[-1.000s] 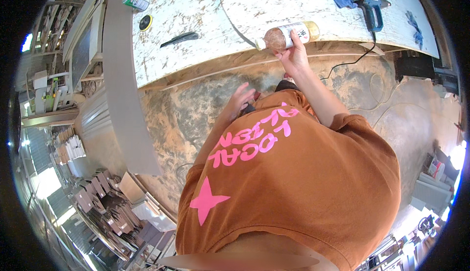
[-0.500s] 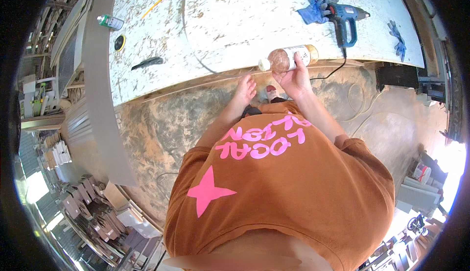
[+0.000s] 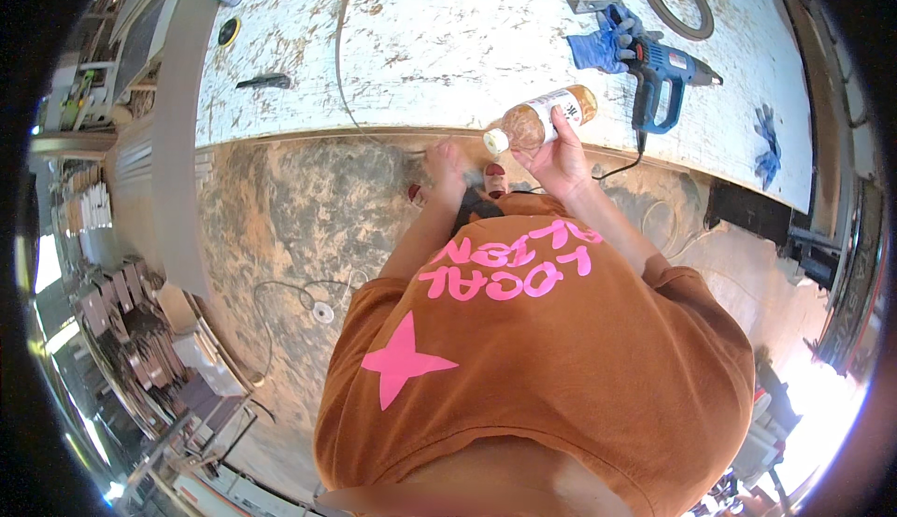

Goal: The person applies a yellow adhesive from a bottle along the edge of a thin wooden strip on a workbench, then moves to apply glue along the edge of a larger flat board. The person holds the bottle and guides it along the edges to deposit a continuous bead of glue.

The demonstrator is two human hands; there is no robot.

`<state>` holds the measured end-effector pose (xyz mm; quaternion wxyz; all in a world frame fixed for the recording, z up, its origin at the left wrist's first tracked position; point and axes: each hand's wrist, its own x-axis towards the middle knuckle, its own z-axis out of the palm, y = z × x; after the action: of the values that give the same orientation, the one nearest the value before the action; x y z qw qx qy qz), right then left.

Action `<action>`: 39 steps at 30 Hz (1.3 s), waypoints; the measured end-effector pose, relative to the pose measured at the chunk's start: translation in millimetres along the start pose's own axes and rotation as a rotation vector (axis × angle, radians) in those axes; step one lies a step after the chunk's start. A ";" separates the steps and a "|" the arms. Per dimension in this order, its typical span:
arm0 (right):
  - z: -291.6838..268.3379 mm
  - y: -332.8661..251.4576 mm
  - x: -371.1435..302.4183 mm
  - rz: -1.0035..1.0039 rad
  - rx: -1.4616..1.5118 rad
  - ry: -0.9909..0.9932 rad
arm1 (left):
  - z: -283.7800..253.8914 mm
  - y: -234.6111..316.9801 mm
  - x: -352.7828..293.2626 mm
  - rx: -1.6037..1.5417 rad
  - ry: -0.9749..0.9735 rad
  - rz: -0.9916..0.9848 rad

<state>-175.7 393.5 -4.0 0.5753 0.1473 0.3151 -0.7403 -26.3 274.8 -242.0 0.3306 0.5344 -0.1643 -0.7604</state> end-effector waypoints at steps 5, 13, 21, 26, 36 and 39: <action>3.4 5.5 5.9 0.059 0.009 -0.094 | -36.9 39.4 -55.3 0.140 0.277 0.202; 22.2 35.3 13.5 0.100 -0.003 -0.157 | -31.5 136.2 -167.7 -0.187 0.279 0.191; 59.0 96.3 27.4 -0.259 -0.335 -0.204 | -76.9 165.4 -208.3 -0.215 -0.019 0.031; 86.2 145.4 23.2 -0.416 -0.825 -0.248 | -104.3 184.2 -216.4 0.037 -0.102 -0.118; 118.2 194.6 23.9 -0.787 -1.415 -0.420 | -139.2 214.4 -210.3 0.444 -0.396 0.050; 123.0 195.5 25.7 -0.846 -1.456 -0.545 | -141.5 222.3 -211.2 0.411 -0.398 0.025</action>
<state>19.2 268.5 16.3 0.2594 -0.5660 0.5882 -0.5161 221.2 271.0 -12.3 0.1859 0.4281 -0.3833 -0.7970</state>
